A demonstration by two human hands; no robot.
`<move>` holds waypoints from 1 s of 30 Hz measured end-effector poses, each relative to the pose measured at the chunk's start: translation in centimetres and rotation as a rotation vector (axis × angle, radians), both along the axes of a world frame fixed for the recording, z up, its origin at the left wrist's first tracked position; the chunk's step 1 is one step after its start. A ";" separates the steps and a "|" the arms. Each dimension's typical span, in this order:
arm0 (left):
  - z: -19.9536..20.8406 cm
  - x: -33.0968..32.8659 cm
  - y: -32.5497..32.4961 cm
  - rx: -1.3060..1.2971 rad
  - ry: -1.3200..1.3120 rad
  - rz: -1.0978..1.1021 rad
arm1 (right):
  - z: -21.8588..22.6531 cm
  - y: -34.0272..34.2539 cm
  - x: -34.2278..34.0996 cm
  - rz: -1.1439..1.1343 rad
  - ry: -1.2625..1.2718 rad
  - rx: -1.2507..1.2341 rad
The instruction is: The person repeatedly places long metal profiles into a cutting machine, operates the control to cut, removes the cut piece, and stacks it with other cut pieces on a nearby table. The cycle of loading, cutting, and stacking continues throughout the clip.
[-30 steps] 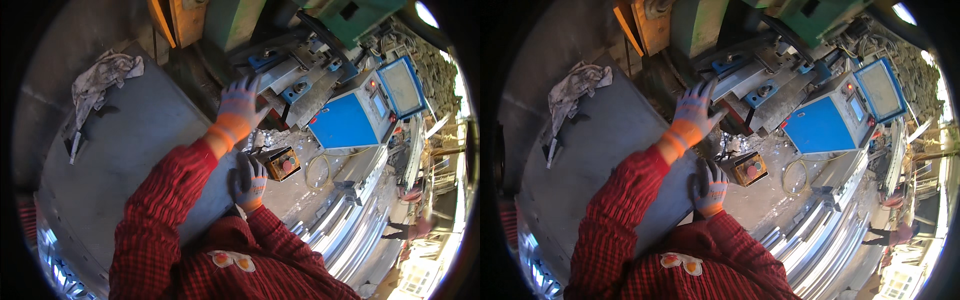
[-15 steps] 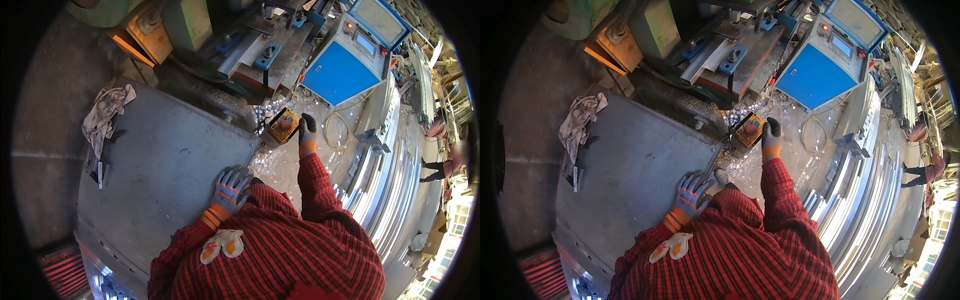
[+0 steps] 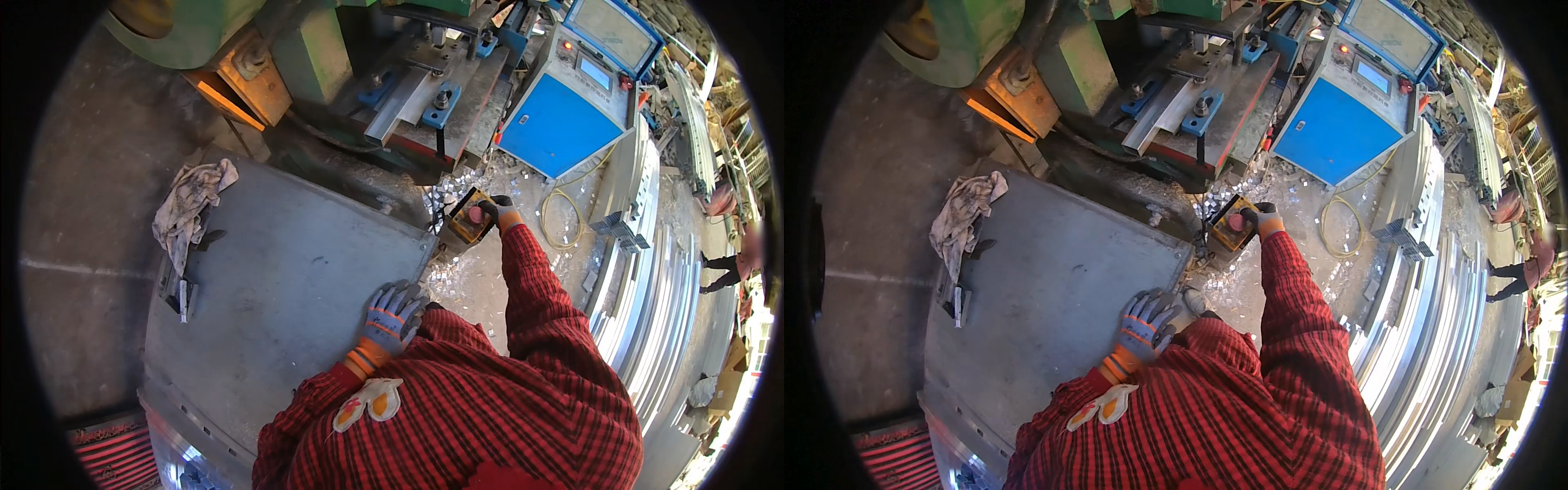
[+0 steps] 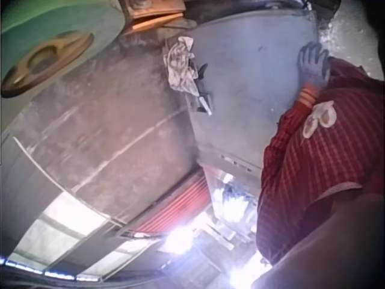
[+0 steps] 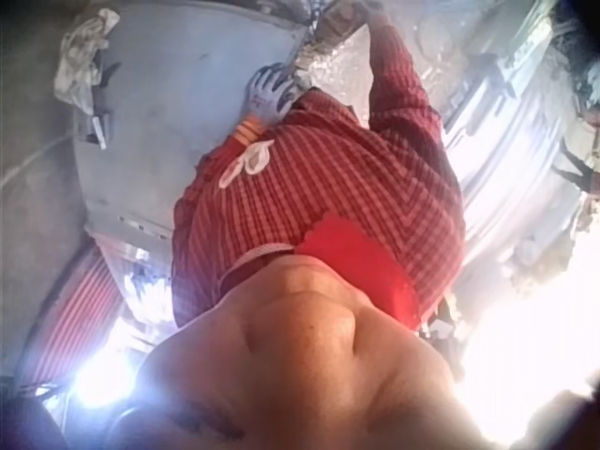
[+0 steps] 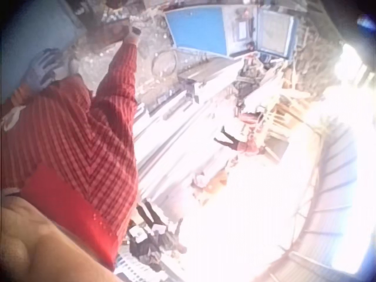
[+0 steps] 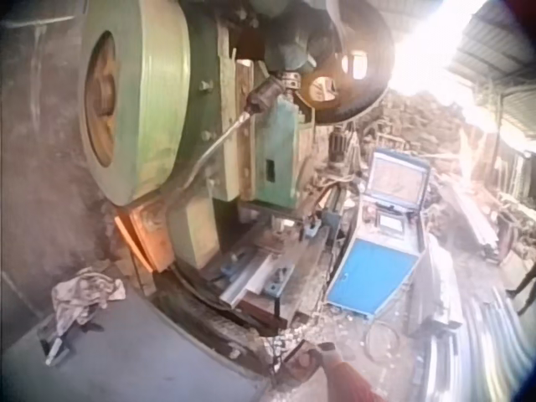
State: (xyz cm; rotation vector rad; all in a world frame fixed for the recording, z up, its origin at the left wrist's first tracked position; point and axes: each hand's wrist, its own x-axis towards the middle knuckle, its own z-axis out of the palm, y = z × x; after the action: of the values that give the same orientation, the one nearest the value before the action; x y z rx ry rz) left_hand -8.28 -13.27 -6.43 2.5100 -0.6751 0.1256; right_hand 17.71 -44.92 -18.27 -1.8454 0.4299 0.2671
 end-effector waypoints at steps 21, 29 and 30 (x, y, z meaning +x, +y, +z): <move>0.6 0.4 0.8 -0.073 0.023 -0.047 | 0.2 3.8 -7.5 -0.450 -0.583 -0.163; 0.8 0.6 0.7 -0.099 0.023 -0.043 | -3.2 2.6 -7.2 -0.485 -0.517 -0.092; 0.9 0.6 0.7 -0.092 0.027 -0.049 | -4.9 1.7 -6.9 -0.494 -0.425 -0.055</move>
State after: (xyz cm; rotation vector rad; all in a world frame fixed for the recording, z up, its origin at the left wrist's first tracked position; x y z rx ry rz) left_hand -7.64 -12.62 -5.51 2.4007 -0.7039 0.1028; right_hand 10.84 -43.21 -23.14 -1.7256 0.5773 -0.4689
